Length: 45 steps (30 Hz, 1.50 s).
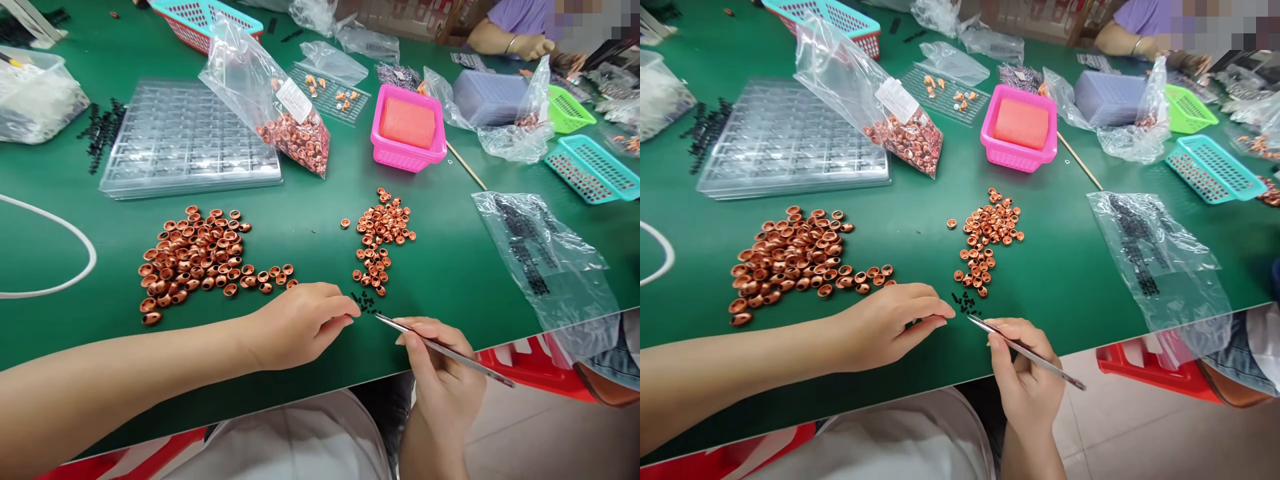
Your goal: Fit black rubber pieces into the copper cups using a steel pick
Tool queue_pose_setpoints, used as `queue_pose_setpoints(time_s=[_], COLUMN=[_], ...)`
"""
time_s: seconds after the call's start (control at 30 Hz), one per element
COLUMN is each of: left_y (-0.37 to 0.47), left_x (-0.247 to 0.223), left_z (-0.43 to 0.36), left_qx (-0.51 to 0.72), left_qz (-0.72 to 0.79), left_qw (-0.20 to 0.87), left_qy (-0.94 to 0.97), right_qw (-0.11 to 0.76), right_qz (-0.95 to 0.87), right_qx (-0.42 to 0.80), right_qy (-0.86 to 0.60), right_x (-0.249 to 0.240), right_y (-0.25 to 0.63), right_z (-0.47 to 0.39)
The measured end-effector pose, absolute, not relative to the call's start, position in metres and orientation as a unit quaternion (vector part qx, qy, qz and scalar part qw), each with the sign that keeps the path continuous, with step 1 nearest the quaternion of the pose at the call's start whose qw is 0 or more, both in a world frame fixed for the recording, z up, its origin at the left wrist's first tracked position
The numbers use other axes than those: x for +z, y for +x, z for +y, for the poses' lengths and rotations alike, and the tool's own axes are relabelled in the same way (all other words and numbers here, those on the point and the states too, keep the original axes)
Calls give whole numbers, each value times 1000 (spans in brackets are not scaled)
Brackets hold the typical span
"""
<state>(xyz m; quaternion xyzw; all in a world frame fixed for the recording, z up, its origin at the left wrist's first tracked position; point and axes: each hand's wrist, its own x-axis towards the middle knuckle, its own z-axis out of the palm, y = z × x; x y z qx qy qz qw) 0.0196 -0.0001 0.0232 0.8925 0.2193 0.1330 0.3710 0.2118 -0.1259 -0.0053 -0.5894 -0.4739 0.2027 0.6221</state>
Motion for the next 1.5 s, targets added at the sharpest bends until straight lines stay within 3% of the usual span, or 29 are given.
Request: queue_pose_setpoints(time_s=[0.27, 1.5], left_y=[22, 24], left_x=[19, 20], left_z=[15, 17], left_qx=[143, 124], left_qz=[275, 298], left_qw=[484, 525], left_qy=[819, 788], right_qw=[519, 518], right_qz=[-545, -541], right_qx=[181, 149], right_qy=[-633, -646], right_x=[-9, -11], right_y=[212, 204], right_z=[-118, -118])
